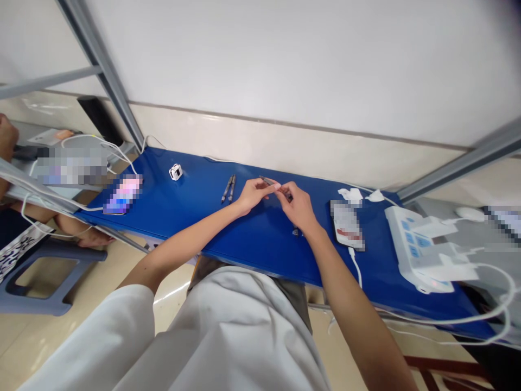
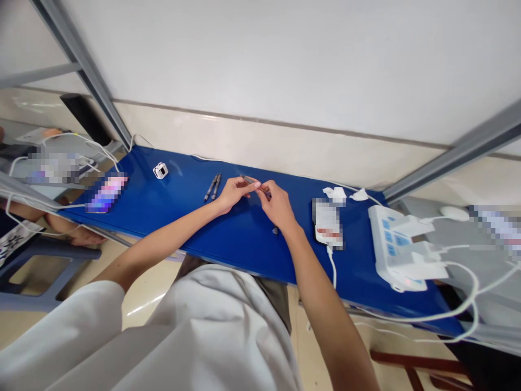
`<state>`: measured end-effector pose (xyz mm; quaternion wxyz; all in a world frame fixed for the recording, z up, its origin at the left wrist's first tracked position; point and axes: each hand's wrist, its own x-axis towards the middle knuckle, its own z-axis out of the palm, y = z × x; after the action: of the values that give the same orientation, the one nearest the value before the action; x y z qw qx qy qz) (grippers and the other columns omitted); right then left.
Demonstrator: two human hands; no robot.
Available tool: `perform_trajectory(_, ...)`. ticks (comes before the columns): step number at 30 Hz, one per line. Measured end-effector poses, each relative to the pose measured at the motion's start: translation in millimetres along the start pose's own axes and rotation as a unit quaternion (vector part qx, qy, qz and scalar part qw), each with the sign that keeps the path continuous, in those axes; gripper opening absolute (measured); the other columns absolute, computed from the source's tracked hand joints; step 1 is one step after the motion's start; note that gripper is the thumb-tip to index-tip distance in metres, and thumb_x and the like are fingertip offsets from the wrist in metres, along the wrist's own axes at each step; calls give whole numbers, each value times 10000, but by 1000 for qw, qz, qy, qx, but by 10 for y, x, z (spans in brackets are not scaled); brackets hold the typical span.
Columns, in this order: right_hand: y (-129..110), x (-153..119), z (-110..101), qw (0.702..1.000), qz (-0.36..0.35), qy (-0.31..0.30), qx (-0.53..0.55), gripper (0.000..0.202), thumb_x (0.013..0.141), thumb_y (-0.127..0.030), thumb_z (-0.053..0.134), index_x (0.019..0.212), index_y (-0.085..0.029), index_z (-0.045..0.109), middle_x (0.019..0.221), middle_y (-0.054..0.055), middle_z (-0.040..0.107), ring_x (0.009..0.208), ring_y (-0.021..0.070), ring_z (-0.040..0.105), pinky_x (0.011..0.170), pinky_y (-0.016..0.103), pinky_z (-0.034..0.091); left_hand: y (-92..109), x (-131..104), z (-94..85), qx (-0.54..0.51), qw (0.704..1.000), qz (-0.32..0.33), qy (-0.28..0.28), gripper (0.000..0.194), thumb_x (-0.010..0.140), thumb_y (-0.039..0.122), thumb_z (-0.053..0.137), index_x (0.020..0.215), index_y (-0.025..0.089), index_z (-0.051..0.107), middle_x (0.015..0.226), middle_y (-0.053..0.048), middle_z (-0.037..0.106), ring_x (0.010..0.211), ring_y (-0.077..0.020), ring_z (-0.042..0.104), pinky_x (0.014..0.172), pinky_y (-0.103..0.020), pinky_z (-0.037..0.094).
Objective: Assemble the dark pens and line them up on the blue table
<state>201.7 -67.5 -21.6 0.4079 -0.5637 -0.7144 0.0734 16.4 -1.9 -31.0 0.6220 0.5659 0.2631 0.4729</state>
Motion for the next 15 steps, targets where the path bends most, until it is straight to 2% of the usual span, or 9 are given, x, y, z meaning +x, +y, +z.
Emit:
perform_trajectory(5, 16, 16, -3, 998, -51, -20, -15, 399, 1167, -584, 473, 1085, -266, 700, 1015, 104, 786, 908, 301, 730, 858, 448, 556, -1, 9, -10, 0, 1000, 6, 6, 584, 771, 690, 954, 1024, 170, 869, 921, -77, 791, 830, -172, 661, 761, -317, 522)
perform_trajectory(9, 9, 5, 15, 1000, -23, 19, 2, 323, 1112, -575, 618, 1149, -258, 665, 1008, 94, 780, 879, 289, 731, 821, 423, 562, -3, 10, -5, -3, 1000, 3, 4, 606, 765, 709, 950, 1036, 174, 864, 935, -75, 793, 841, -172, 660, 754, -309, 519)
perform_trajectory(11, 10, 2, 18, 1000, -11, 22, 14, 311, 1095, -572, 656, 1104, -261, 640, 975, 79, 782, 844, 277, 726, 803, 410, 559, 3, 6, 2, -7, 1000, 0, 7, 620, 753, 710, 957, 1030, 165, 860, 928, -77, 791, 843, -173, 661, 754, -310, 517)
perform_trajectory(15, 7, 8, 9, 999, -35, -6, 3, 359, 1159, -576, 534, 1023, -266, 654, 938, 66, 781, 818, 263, 713, 827, 413, 547, 22, -4, 12, -8, 1000, 5, 18, 612, 753, 708, 958, 999, 157, 853, 913, -75, 781, 847, -174, 655, 755, -311, 509)
